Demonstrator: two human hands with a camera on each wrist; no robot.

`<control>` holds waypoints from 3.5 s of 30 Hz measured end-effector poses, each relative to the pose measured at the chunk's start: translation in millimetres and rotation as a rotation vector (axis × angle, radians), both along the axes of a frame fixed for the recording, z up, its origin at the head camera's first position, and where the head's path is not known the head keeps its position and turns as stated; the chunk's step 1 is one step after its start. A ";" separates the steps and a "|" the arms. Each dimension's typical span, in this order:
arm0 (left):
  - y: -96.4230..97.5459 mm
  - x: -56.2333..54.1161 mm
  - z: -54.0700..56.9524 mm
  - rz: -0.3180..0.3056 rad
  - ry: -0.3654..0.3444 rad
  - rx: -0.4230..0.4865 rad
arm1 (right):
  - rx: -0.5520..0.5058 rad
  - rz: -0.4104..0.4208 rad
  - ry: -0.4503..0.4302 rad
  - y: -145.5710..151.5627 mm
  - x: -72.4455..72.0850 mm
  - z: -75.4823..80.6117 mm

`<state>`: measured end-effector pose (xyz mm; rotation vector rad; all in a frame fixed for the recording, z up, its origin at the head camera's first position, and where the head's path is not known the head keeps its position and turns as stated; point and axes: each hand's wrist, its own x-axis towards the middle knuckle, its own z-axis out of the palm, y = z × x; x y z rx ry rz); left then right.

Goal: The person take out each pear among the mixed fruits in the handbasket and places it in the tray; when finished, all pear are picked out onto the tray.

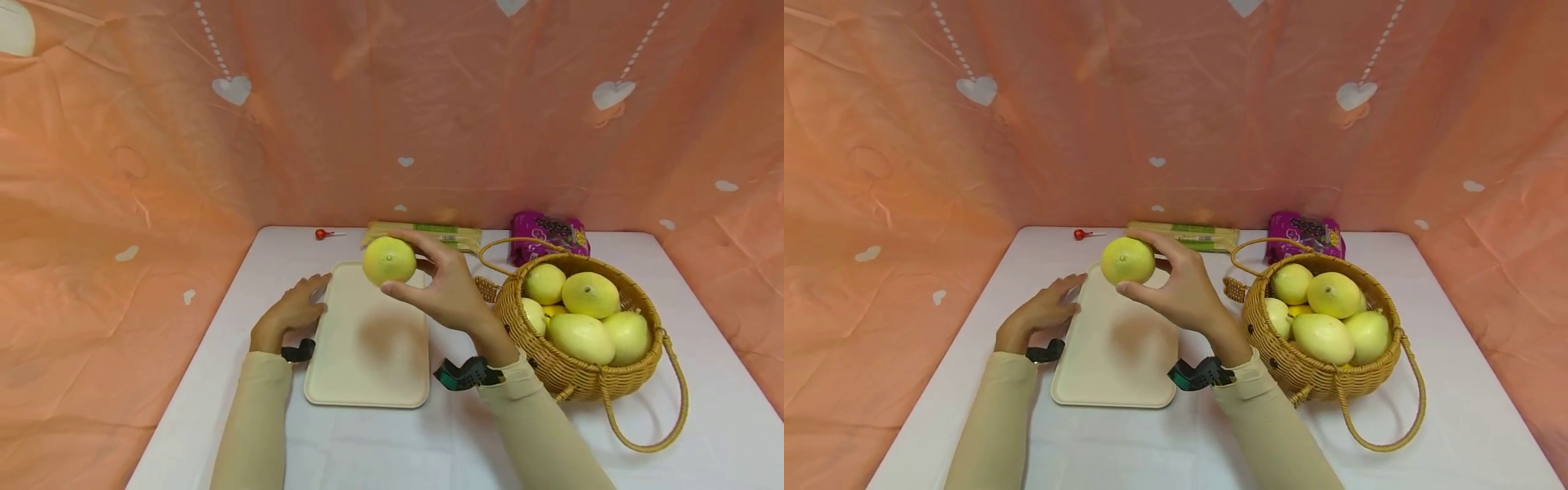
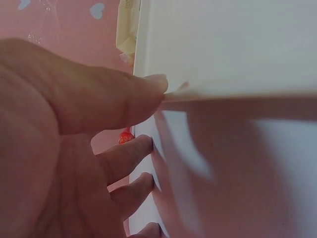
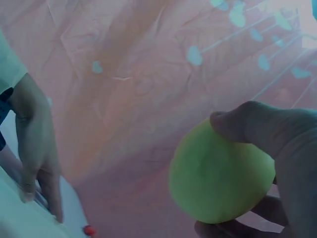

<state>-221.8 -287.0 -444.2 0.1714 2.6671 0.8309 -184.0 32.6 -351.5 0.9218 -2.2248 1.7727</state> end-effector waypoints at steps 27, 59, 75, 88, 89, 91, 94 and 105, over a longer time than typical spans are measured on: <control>0.1 0.4 0.3 -0.014 0.055 0.004 | 0.077 0.010 -0.215 -62.1 -88.8 -60.1; 0.8 2.4 -0.4 -0.018 0.062 -0.011 | 0.093 0.013 -0.348 -90.7 -96.3 -131.2; 0.4 1.3 0.6 -0.004 0.030 -0.001 | 0.068 -0.021 -0.313 -56.8 -51.7 -105.2; 0.1 1.2 -1.3 0.000 0.011 0.005 | 0.115 0.103 -0.168 5.2 36.5 -44.1; 0.5 1.1 -1.3 0.006 0.006 0.009 | 0.121 0.103 -0.160 12.4 42.0 -38.9; 0.9 1.2 -1.6 0.015 -0.004 0.014 | 0.137 0.104 -0.139 27.4 53.4 -28.6; 0.8 1.2 -2.4 0.014 -0.009 0.015 | 0.154 0.109 -0.102 52.4 70.6 -15.9; -1.3 0.8 -1.7 -0.024 0.042 0.012 | -0.109 0.146 -0.003 157.4 104.0 4.3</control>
